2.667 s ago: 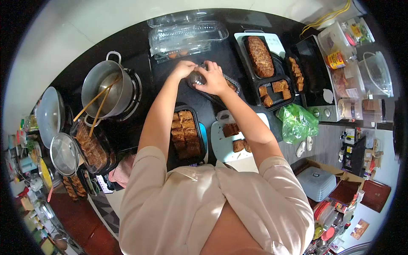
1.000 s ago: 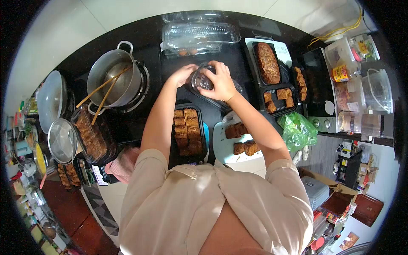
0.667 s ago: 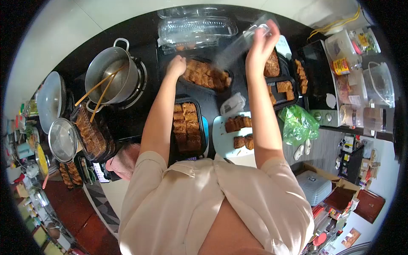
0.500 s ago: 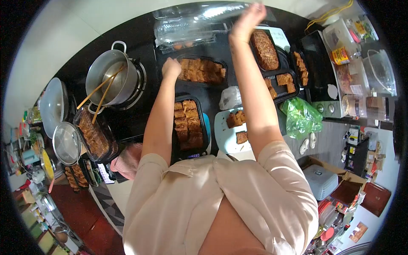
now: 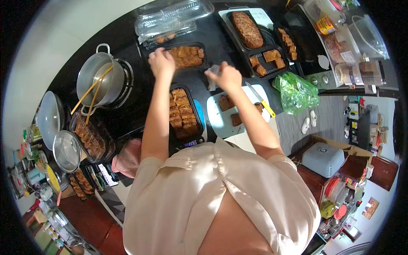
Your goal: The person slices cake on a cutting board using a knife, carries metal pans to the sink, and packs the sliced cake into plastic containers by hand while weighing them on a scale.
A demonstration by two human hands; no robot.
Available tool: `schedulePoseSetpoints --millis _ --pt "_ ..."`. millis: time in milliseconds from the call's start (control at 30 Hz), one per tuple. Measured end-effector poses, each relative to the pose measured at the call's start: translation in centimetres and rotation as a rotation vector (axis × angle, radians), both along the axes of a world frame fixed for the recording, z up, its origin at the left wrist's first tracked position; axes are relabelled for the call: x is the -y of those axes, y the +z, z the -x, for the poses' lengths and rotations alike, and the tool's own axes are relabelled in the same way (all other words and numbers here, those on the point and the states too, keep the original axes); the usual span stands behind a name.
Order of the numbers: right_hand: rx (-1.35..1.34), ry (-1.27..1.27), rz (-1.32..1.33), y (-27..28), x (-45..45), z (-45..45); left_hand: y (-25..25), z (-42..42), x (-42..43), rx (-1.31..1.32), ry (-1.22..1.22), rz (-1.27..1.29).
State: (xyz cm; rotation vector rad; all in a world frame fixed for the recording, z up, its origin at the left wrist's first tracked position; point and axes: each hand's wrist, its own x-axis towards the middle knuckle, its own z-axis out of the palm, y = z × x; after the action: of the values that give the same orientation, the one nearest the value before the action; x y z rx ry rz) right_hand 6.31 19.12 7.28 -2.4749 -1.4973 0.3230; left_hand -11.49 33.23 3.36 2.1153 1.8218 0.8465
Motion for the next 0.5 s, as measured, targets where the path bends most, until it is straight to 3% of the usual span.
schedulePoseSetpoints --millis 33,100,167,200,267,300,333,367,433,500 --pt "0.074 -0.007 0.003 -1.3 0.7 0.6 0.8 -0.8 1.5 0.033 -0.128 -0.009" --pt "0.092 -0.013 -0.028 -3.3 1.6 0.7 0.4 -2.3 4.5 0.249 -0.315 0.232" --pt "-0.032 -0.056 -0.122 -4.2 2.0 -0.1 0.4 -3.3 6.6 0.273 -0.434 0.575" --pt "-0.169 -0.101 -0.232 -2.0 2.8 0.0 -0.9 -3.7 7.3 0.392 -0.468 0.706" --pt "-0.582 -0.130 -0.328 -0.6 4.2 -0.8 1.2 -4.1 9.4 0.648 -0.476 1.036" --pt "-0.826 -0.137 -0.364 -0.7 5.0 -1.4 2.3 -4.0 10.0 0.645 -0.483 1.037" --pt "-0.824 -0.146 -0.369 0.8 5.8 -1.2 2.9 -3.9 10.5 0.761 -0.556 1.129" --pt "-1.027 -0.149 -0.390 2.4 6.8 -1.2 3.5 -3.8 11.0 0.875 -0.631 1.221" --pt "-1.355 -0.141 -0.424 3.8 8.3 -1.4 4.6 -3.6 12.2 0.921 -0.644 1.201" --pt "-1.495 -0.266 -0.492 6.3 9.9 -0.8 5.5 -3.4 12.8 1.208 -0.721 1.211"
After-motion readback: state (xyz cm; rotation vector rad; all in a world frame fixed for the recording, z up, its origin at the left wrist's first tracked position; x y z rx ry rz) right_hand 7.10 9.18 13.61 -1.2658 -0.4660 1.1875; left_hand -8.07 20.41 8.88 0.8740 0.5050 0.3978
